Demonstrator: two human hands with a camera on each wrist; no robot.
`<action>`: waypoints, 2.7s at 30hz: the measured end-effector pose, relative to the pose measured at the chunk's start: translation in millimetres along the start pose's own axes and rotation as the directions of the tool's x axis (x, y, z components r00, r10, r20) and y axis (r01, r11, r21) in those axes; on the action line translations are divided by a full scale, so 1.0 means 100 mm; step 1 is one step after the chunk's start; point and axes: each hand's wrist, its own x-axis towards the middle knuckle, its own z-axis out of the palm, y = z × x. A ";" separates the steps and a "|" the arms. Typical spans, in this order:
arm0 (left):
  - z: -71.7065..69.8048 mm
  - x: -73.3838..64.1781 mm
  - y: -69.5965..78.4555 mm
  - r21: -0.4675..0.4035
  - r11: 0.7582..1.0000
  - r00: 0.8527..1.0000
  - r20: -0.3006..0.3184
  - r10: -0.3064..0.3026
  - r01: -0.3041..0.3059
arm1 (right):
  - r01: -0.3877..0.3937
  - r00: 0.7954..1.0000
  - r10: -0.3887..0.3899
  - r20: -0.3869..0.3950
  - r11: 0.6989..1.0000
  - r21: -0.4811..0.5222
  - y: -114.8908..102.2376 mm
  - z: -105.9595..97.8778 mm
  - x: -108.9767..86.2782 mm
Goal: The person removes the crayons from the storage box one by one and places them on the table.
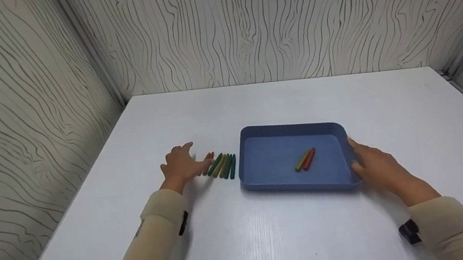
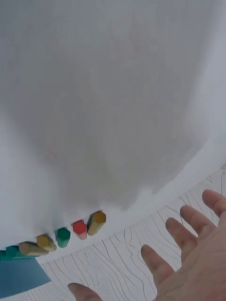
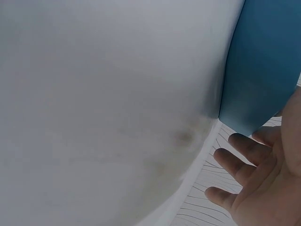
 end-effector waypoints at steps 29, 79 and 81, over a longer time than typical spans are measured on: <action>0.00 0.03 0.81 -0.017 0.979 0.965 -0.176 0.195 -0.201 | -0.005 1.000 0.005 0.011 1.000 0.013 0.00 -0.01 0.00; 0.87 -0.27 1.65 0.037 0.932 0.932 0.001 0.362 -0.362 | -0.017 1.000 0.017 -0.003 0.999 0.028 -0.02 -0.01 -0.03; 0.89 -0.28 1.67 0.047 0.933 0.934 0.010 0.358 -0.358 | -0.018 1.000 0.018 -0.004 0.999 0.028 -0.03 -0.01 -0.02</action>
